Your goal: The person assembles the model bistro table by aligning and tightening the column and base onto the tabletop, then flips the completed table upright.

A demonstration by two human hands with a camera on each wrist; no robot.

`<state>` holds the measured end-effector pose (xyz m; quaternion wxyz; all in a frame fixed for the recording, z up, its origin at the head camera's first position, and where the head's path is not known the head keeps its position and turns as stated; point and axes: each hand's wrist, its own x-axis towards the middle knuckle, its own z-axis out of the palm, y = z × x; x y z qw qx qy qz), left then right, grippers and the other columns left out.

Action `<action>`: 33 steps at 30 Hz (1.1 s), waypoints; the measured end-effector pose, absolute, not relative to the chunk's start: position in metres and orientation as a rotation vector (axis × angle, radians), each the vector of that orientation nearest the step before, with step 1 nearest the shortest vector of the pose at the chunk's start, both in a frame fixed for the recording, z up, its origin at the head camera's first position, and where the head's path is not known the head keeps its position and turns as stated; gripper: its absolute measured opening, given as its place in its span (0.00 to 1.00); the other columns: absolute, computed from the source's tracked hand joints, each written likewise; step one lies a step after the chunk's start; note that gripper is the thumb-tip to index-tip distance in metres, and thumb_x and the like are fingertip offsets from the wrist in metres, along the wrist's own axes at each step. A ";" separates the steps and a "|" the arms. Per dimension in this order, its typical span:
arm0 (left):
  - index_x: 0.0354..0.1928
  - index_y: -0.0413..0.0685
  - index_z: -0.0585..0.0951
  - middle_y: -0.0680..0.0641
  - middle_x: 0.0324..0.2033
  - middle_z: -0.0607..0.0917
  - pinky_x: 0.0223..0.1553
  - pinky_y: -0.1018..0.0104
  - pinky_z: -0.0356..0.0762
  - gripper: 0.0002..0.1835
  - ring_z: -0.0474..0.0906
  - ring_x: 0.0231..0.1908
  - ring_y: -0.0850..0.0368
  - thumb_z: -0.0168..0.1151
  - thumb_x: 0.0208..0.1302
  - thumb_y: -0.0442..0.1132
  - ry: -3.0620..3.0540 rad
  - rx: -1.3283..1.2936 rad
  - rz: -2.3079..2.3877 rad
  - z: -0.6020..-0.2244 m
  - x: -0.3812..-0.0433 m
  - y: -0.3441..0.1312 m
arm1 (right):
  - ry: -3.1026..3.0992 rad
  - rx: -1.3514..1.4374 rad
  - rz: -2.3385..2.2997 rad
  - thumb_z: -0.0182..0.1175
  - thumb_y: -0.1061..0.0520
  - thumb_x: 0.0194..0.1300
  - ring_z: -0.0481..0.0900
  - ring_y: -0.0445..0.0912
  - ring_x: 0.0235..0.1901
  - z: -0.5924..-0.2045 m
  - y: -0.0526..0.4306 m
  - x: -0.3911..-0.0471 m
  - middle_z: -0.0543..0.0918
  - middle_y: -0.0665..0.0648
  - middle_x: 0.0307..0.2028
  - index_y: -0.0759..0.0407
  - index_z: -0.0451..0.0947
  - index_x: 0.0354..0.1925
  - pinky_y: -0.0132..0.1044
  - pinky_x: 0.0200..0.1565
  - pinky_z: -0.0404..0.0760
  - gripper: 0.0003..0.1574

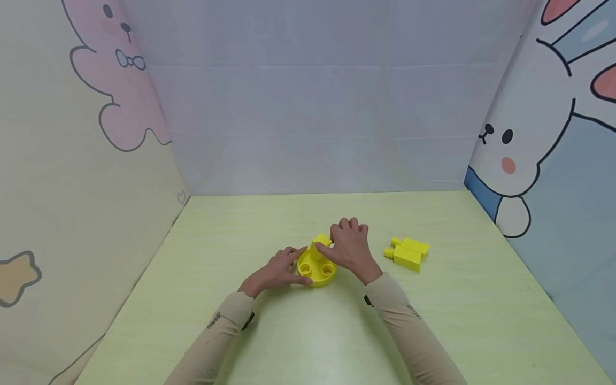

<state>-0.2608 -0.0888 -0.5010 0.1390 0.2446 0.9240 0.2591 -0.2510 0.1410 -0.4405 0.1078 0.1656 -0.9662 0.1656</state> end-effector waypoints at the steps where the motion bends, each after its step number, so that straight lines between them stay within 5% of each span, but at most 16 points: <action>1: 0.81 0.47 0.61 0.38 0.64 0.73 0.56 0.43 0.72 0.56 0.71 0.56 0.42 0.72 0.58 0.66 2.674 0.711 0.748 -0.502 -0.261 -0.089 | -2.840 0.487 0.482 0.64 0.33 0.66 0.66 0.60 0.44 -0.441 0.140 -0.251 0.72 0.58 0.35 0.58 0.75 0.27 0.62 0.48 0.62 0.31; 5: 0.81 0.47 0.60 0.37 0.64 0.73 0.57 0.42 0.71 0.55 0.71 0.57 0.41 0.72 0.59 0.66 2.675 0.714 0.749 -0.502 -0.261 -0.090 | -2.838 0.483 0.473 0.62 0.29 0.67 0.66 0.59 0.44 -0.442 0.138 -0.252 0.73 0.58 0.36 0.57 0.76 0.29 0.60 0.47 0.61 0.33; 13: 0.81 0.46 0.61 0.37 0.66 0.72 0.58 0.42 0.71 0.55 0.70 0.58 0.41 0.71 0.59 0.66 2.679 0.698 0.729 -0.502 -0.262 -0.090 | -2.862 0.760 0.655 0.67 0.42 0.68 0.68 0.61 0.50 -0.435 0.149 -0.255 0.75 0.64 0.50 0.62 0.79 0.59 0.62 0.51 0.66 0.32; 22: 0.81 0.46 0.60 0.37 0.66 0.72 0.60 0.41 0.70 0.55 0.70 0.60 0.40 0.71 0.59 0.67 2.685 0.699 0.709 -0.502 -0.264 -0.090 | -2.828 0.793 0.640 0.69 0.42 0.68 0.78 0.55 0.43 -0.440 0.147 -0.255 0.80 0.60 0.44 0.63 0.81 0.52 0.54 0.46 0.78 0.27; 33: 0.81 0.48 0.60 0.38 0.66 0.71 0.60 0.40 0.69 0.55 0.70 0.60 0.40 0.70 0.59 0.68 2.689 0.706 0.699 -0.506 -0.266 -0.091 | -2.736 0.817 0.528 0.72 0.45 0.65 0.76 0.53 0.37 -0.443 0.138 -0.251 0.79 0.60 0.40 0.64 0.81 0.47 0.49 0.40 0.79 0.25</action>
